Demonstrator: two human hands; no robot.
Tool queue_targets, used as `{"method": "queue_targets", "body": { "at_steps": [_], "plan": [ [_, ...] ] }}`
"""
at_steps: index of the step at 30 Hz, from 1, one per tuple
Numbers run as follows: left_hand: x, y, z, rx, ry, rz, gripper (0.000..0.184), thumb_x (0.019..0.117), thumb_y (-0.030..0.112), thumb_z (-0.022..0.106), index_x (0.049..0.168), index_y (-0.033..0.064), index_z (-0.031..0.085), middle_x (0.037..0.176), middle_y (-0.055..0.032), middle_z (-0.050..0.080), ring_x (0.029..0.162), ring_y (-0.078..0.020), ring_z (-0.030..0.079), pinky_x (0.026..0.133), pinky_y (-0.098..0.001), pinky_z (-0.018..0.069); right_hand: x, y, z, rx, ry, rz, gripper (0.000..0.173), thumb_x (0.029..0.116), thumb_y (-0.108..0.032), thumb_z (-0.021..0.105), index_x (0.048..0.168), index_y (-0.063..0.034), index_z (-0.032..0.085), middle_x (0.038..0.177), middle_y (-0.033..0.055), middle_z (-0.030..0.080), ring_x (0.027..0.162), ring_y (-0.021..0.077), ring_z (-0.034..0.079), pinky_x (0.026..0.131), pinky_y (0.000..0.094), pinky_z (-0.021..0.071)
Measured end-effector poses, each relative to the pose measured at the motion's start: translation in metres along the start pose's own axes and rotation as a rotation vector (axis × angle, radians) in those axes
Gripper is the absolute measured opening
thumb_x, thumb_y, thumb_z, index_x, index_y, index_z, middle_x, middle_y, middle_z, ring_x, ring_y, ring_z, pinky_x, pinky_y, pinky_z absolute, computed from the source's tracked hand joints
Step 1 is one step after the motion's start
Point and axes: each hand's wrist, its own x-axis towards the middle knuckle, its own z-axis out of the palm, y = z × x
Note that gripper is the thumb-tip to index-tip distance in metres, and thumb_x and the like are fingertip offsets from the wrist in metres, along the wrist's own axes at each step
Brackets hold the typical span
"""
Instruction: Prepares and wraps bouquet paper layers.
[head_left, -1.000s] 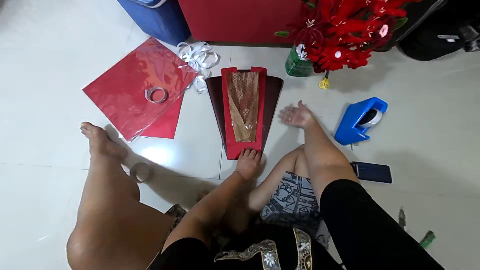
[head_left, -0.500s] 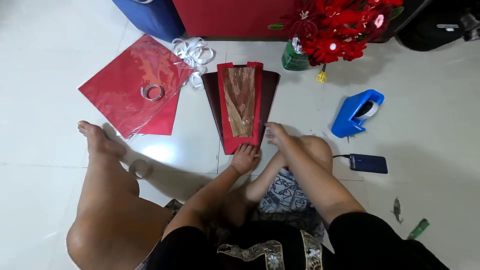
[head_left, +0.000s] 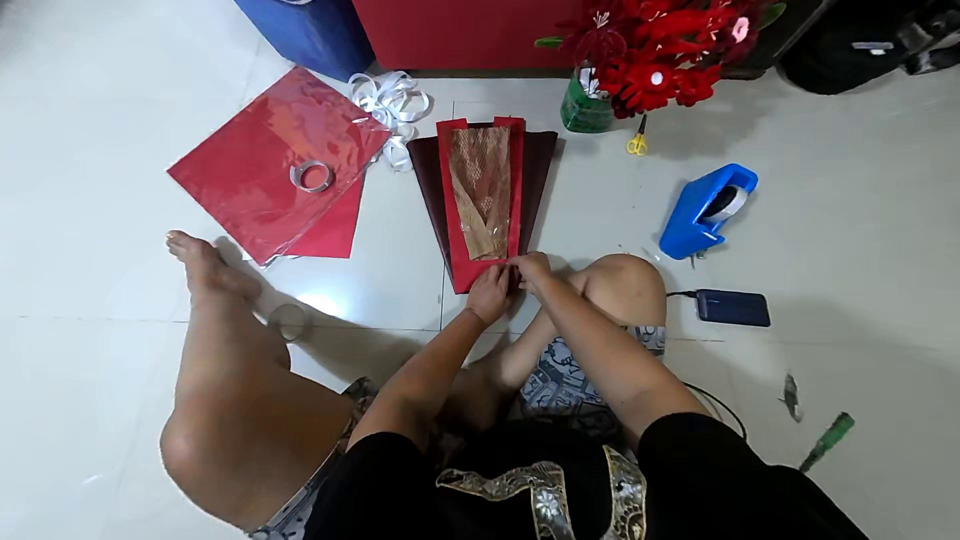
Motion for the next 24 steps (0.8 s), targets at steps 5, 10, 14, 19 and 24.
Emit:
{"method": "queue_targets", "body": {
  "at_steps": [5,10,14,19,24],
  "plan": [
    [0.006,0.001,-0.013,0.01,0.11,-0.021,0.058,0.0881,0.017,0.073,0.139,-0.0047,0.055,0.142,-0.0294,0.054,0.135,-0.0424,0.052,0.112,-0.0485,0.0441,0.005,0.001,0.005,0.077,-0.02,0.011,0.038,0.0976,-0.01,0.065,0.132,0.0013,0.056,0.122,0.0234,0.064,0.106,0.0332,0.066,0.086,0.0498,0.0568],
    [0.018,-0.009,-0.016,0.166,0.143,-0.006,0.091,0.08,0.016,0.077,0.16,0.011,0.035,0.167,-0.0271,0.023,0.154,-0.0487,0.019,0.121,-0.0654,0.0194,0.006,-0.002,0.003,0.107,-0.051,0.034,0.037,0.101,-0.009,0.059,0.137,-0.0023,0.054,0.125,0.0236,0.062,0.105,0.0329,0.066,0.084,0.0476,0.058],
    [0.024,-0.008,-0.026,0.131,-0.07,-0.076,0.086,0.0882,0.009,0.066,0.164,0.0127,0.024,0.171,-0.0211,0.013,0.158,-0.0431,0.006,0.125,-0.064,0.0091,0.007,-0.003,0.004,0.15,-0.076,0.011,0.041,0.0975,-0.005,0.06,0.138,-0.003,0.054,0.126,0.0239,0.062,0.107,0.0342,0.066,0.083,0.0498,0.0582],
    [0.022,-0.006,-0.031,0.052,-0.076,-0.103,0.073,0.0953,-0.002,0.049,0.163,0.0105,0.026,0.168,-0.0232,0.022,0.156,-0.0433,0.017,0.125,-0.0583,0.018,0.005,-0.006,0.005,0.324,-0.08,-0.025,0.04,0.1052,-0.032,0.057,0.132,-0.0018,0.058,0.121,0.0229,0.064,0.105,0.0336,0.066,0.084,0.0509,0.0569],
    [0.023,0.005,-0.05,-0.011,-0.096,-0.11,0.072,0.0972,-0.002,0.048,0.164,0.0067,0.022,0.168,-0.0247,0.021,0.156,-0.0429,0.019,0.127,-0.0523,0.0208,0.015,-0.014,0.01,0.899,0.042,0.042,0.068,0.1074,-0.062,0.027,0.124,-0.0031,0.056,0.103,0.0167,0.062,0.091,0.0275,0.062,0.079,0.0487,0.0531]
  ]
}}
